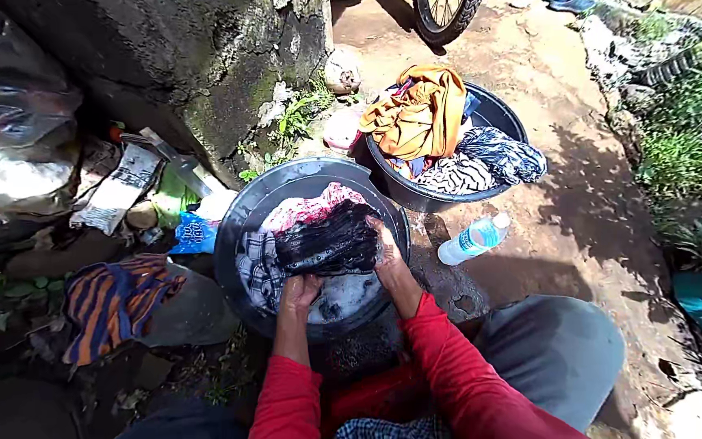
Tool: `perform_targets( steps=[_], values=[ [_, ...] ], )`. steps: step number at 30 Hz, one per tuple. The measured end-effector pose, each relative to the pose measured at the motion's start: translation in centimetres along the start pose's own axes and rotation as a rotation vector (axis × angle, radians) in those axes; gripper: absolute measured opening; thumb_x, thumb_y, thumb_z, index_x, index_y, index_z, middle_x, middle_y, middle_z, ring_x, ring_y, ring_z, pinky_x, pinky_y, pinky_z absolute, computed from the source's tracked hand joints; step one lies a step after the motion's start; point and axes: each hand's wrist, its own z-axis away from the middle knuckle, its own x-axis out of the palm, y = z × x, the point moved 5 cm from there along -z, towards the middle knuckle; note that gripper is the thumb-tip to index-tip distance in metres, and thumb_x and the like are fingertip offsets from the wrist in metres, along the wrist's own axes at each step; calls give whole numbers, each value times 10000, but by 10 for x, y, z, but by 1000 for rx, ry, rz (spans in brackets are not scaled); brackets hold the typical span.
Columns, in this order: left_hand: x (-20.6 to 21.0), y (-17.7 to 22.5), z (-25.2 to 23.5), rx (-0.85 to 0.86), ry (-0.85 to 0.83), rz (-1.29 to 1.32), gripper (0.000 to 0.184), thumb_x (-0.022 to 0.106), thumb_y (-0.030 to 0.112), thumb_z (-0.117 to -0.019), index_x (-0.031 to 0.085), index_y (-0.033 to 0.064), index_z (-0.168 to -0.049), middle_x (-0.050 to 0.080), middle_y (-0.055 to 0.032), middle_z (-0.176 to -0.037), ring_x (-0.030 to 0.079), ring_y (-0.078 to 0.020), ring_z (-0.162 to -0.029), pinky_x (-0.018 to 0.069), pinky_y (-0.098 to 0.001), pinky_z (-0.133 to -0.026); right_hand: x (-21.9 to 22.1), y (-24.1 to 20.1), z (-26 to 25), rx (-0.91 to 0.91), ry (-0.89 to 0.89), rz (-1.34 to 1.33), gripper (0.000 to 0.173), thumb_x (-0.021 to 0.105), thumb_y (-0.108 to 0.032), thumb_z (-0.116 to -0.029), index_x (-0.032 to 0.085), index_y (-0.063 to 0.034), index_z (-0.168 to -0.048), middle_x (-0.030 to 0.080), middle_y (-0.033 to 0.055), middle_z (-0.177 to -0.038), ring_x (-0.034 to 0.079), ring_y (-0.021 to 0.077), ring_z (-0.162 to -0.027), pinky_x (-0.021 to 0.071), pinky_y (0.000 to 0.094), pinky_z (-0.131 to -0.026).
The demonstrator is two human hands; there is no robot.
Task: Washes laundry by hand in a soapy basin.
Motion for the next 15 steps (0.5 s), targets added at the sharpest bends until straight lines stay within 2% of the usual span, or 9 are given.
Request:
perform_targets(
  steps=[2,3,4,5,7,9,11,13,15],
  values=[
    [-26,1,4,-86,-200,-220,984,714,263,-824,99,214,-1592,562,-160,-1379,657,-351,-1129,605,-527,-809,14,-12,3,-84,-58,225,338,586,-364,-1010,631,-150,-1268,697,22,-1103,663,110,-990,573,341,-857],
    [-25,1,6,-98,-258,-199,1300,866,476,-681,0,236,-1621,524,-198,-1455,645,-422,-1175,609,-582,-791,24,-16,7,-107,-85,318,430,622,-401,-972,600,-186,-1344,679,28,-1200,648,124,-1064,561,365,-901],
    [-15,2,7,-86,-258,-156,1445,861,684,-564,-8,231,-1626,507,-217,-1467,633,-445,-1181,595,-608,-783,31,-17,9,-94,-132,393,576,653,-401,-933,513,-232,-1466,619,42,-1353,606,152,-1179,529,404,-972],
    [-1,3,6,-55,-218,-100,1432,772,839,-517,90,211,-1609,532,-195,-1430,630,-406,-1170,584,-599,-804,37,-16,12,-72,-191,454,673,658,-365,-919,435,-275,-1547,545,45,-1469,557,165,-1263,493,425,-1021],
    [23,11,-1,72,-127,61,1042,717,839,-619,487,163,-1378,697,-101,-1155,701,-250,-1014,616,-487,-789,41,-11,17,-26,-240,520,612,640,-274,-947,464,-204,-1528,554,66,-1453,555,149,-1245,478,392,-1028],
    [39,23,-9,175,-144,51,524,693,571,-868,604,133,-1143,730,-14,-939,716,-116,-867,627,-336,-749,34,-4,15,16,-247,494,447,578,-304,-1009,540,-98,-1404,662,54,-1207,632,86,-1056,536,308,-934],
    [47,38,-4,171,-7,-285,188,413,182,-1040,586,110,-1044,677,39,-820,657,-26,-749,575,-228,-678,17,3,12,55,-204,425,465,492,-451,-1035,578,-128,-1358,695,31,-1133,664,94,-1006,563,327,-891],
    [52,53,1,168,49,-719,252,489,60,-1024,567,25,-1261,639,-36,-1018,602,-57,-881,527,-262,-794,6,8,11,54,-158,414,516,412,-543,-1057,590,-184,-1383,687,15,-1216,649,109,-1085,554,359,-935],
    [69,64,-1,318,-121,-1096,337,603,-15,-952,568,-117,-1271,648,-210,-1184,621,-203,-1070,504,-389,-962,2,11,11,8,-152,461,496,351,-485,-1094,539,-193,-1448,631,12,-1350,595,113,-1209,508,370,-1024]
  ],
)
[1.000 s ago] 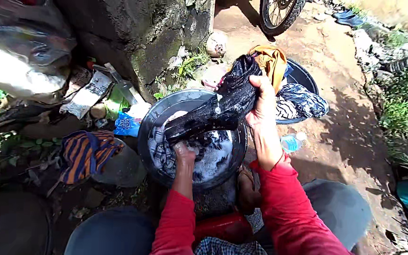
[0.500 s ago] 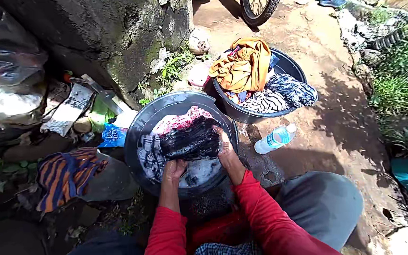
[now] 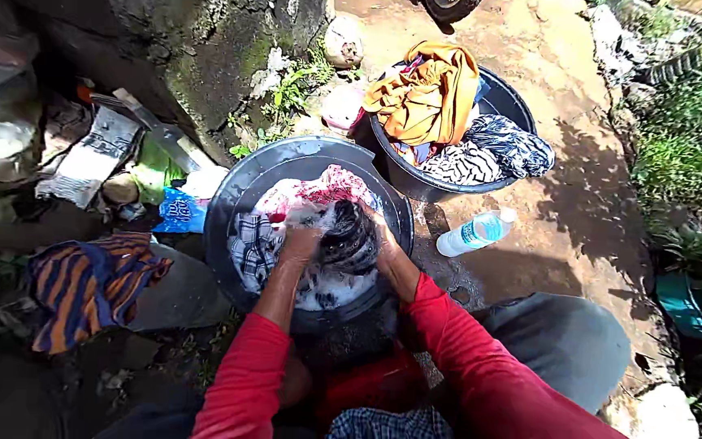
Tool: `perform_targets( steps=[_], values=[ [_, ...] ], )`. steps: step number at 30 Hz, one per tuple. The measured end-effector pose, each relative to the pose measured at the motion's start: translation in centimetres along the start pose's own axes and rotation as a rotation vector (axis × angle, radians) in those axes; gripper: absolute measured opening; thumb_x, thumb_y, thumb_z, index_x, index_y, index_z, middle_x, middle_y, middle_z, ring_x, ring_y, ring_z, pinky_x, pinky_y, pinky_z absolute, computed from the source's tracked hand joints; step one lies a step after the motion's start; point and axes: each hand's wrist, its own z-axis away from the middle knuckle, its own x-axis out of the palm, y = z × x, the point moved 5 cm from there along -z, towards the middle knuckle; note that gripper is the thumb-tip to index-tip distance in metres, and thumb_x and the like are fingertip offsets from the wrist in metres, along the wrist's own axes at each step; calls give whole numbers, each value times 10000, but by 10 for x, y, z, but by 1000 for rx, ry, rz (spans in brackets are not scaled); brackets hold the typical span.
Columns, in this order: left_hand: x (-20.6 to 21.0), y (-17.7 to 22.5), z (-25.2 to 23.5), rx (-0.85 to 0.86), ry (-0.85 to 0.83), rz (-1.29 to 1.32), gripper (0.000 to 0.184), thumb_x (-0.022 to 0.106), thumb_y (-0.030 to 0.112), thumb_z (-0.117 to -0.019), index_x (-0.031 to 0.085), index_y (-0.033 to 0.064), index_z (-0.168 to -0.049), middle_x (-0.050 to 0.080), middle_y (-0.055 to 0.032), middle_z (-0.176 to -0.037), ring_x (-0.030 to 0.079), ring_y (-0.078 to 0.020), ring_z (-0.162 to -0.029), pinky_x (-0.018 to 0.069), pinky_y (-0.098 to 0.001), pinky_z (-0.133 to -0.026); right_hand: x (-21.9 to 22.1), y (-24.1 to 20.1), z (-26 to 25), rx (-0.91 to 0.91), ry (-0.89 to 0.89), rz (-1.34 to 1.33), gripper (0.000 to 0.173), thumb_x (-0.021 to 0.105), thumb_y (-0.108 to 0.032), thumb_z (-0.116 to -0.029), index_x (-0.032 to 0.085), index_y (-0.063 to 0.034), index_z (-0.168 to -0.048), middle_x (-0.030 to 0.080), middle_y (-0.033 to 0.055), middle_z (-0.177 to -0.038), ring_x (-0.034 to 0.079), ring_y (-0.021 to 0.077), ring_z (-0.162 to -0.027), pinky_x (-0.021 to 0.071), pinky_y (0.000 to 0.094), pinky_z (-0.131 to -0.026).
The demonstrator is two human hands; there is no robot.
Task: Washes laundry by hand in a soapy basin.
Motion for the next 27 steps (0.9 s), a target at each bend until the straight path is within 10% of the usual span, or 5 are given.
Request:
perform_targets(
  steps=[5,13,19,22,27],
  values=[
    [4,48,-10,629,-170,-474,324,849,81,-608,712,2,-891,666,-193,-1035,660,-356,-967,542,-558,-814,5,-13,-8,-57,-100,341,456,322,-322,-1119,446,-115,-1506,548,82,-1455,537,144,-1299,468,372,-1082],
    [19,49,30,882,-528,-763,259,846,204,-677,710,49,-835,664,-204,-932,671,-429,-850,547,-583,-660,51,-46,-7,166,-467,688,262,464,-242,-1072,632,-47,-1119,598,36,-920,558,70,-783,490,269,-702],
    [-3,-49,-19,155,-290,-284,276,594,83,-961,612,-141,-1121,632,-276,-1147,623,-357,-1094,498,-536,-954,1,23,-51,420,95,132,391,551,-392,-1043,610,-45,-1211,644,83,-1015,620,160,-858,538,369,-748],
    [0,-99,-35,-389,-186,-93,601,334,506,-1090,374,93,-1526,547,-219,-1374,618,-317,-1129,522,-516,-899,-22,-39,-17,188,184,47,498,430,-497,-1077,533,-138,-1407,637,74,-1274,631,189,-1103,544,409,-912],
    [44,-161,-24,-221,-420,-572,643,754,282,-918,522,-21,-1436,412,-370,-1490,411,-562,-1364,344,-697,-1106,-87,-203,-66,-205,303,-425,338,411,-392,-1102,532,-110,-1246,666,72,-1016,676,154,-914,596,352,-780]
  ],
)
